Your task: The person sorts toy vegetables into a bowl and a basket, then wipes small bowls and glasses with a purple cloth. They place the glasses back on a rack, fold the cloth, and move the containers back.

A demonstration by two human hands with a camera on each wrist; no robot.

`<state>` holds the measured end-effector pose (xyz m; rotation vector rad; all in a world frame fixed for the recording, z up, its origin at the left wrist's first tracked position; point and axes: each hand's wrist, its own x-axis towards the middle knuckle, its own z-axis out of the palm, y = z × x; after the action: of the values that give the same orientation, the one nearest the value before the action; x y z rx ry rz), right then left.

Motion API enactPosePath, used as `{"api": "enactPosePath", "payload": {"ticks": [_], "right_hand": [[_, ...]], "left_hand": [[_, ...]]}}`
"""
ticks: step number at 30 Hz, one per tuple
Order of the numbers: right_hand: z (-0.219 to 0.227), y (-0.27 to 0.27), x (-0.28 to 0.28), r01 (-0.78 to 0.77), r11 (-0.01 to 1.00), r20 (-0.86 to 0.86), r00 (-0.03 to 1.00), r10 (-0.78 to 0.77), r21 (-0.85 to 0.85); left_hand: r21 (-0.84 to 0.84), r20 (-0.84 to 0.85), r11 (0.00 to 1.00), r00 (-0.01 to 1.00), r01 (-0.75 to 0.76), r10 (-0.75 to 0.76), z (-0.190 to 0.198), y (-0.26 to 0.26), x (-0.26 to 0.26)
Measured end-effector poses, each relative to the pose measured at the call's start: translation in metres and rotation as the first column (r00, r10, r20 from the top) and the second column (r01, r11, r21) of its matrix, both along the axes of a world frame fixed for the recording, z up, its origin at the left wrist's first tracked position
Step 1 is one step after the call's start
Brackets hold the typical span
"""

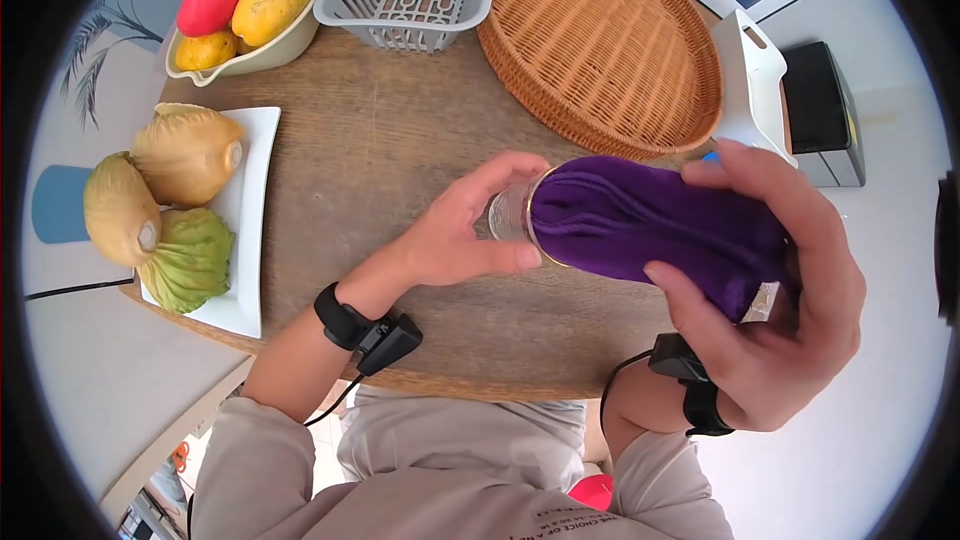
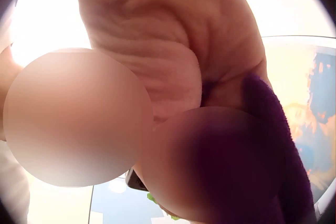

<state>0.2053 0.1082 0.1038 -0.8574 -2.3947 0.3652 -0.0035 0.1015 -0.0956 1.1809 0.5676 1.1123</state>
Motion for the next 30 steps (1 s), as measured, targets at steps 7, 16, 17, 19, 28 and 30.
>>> {"api": "enactPosePath", "payload": {"ticks": [7, 16, 17, 19, 28, 30], "right_hand": [[-0.018, 0.005, -0.026, 0.026, 1.000, 0.053, 0.998, -0.026, 0.006], [-0.012, 0.002, -0.019, 0.114, 0.976, 0.154, 0.984, -0.086, -0.185], [-0.011, 0.002, -0.016, 0.110, 0.977, 0.139, 0.987, -0.085, -0.184], [-0.010, 0.003, -0.011, 0.089, 0.981, 0.093, 0.993, -0.074, -0.174], [-0.021, 0.004, -0.020, 0.092, 0.983, 0.224, 0.973, -0.055, -0.158], [-0.026, 0.006, -0.023, 0.109, 0.978, 0.257, 0.965, -0.061, -0.177]], "left_hand": [[-0.100, 0.113, 0.993, 0.992, 0.068, -0.057, -0.001, -0.001, 0.001], [-0.075, 0.121, 0.995, 0.991, 0.072, -0.063, 0.001, 0.001, 0.000], [-0.064, 0.111, 0.996, 0.992, 0.065, -0.058, 0.000, 0.002, 0.000], [-0.054, 0.099, 0.997, 0.994, 0.056, -0.050, 0.000, 0.002, 0.000], [-0.084, 0.091, 0.994, 0.994, 0.067, -0.060, 0.003, 0.001, -0.002], [-0.095, 0.096, 0.993, 0.994, 0.065, -0.056, 0.006, 0.000, -0.003]]}}
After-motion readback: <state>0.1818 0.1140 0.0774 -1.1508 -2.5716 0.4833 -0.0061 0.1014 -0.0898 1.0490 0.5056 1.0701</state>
